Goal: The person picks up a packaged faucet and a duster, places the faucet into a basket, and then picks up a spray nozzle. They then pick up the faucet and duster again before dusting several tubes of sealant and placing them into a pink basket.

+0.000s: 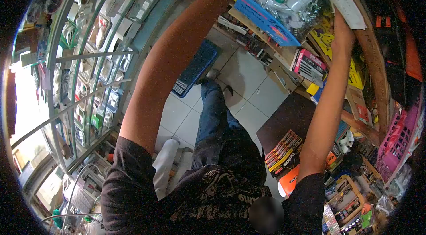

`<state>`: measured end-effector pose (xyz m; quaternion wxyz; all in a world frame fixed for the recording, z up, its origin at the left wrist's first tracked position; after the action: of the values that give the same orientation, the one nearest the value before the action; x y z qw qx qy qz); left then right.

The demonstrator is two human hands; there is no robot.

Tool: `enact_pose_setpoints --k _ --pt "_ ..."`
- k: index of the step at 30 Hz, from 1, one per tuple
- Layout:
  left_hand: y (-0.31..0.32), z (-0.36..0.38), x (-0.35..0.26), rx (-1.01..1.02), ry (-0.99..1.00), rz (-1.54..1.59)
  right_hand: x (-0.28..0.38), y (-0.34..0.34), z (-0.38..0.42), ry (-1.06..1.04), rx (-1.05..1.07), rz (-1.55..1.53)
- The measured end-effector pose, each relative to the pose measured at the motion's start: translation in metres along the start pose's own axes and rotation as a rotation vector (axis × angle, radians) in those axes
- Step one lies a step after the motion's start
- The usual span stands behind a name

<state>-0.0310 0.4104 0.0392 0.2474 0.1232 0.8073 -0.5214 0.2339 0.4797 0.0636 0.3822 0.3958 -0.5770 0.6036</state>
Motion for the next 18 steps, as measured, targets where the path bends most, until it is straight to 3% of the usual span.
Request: enact_pose_setpoints --k 3,5,9,11,12,14,18 --pt "0.001 0.006 0.006 -0.115 0.032 -0.029 0.004 -0.003 0.002 -0.026 -0.087 0.131" --pt "-0.012 0.015 0.002 -0.145 -0.005 0.050 0.013 -0.003 0.002 -0.386 -0.031 0.180" --pt "-0.031 0.027 0.000 0.010 -0.089 0.126 0.015 -0.003 0.006 -0.308 -0.038 0.240" --pt "-0.037 0.035 0.003 -0.183 -0.090 0.145 0.005 -0.007 0.002 -0.269 -0.069 0.266" --pt "-0.040 0.043 0.003 -0.183 -0.092 0.145 0.005 -0.007 0.004 -0.273 -0.073 0.284" --pt "-0.056 0.059 -0.001 -0.425 0.001 0.146 0.005 -0.007 0.007 -0.280 -0.081 0.300" --pt "-0.043 0.061 0.009 -0.506 -0.056 0.169 -0.002 -0.008 0.003 -0.390 -0.104 0.289"
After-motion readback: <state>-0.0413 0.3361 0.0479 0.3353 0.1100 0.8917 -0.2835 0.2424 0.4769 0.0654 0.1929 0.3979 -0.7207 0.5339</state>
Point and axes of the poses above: each hand's wrist, its own z-axis away from the middle knuckle, its own y-axis out of the palm, x = y × z, the point moved 4 cm from there along -z, towards the middle knuckle, and after that the axes turned 4 degrees about y, right-handed, at the moved point
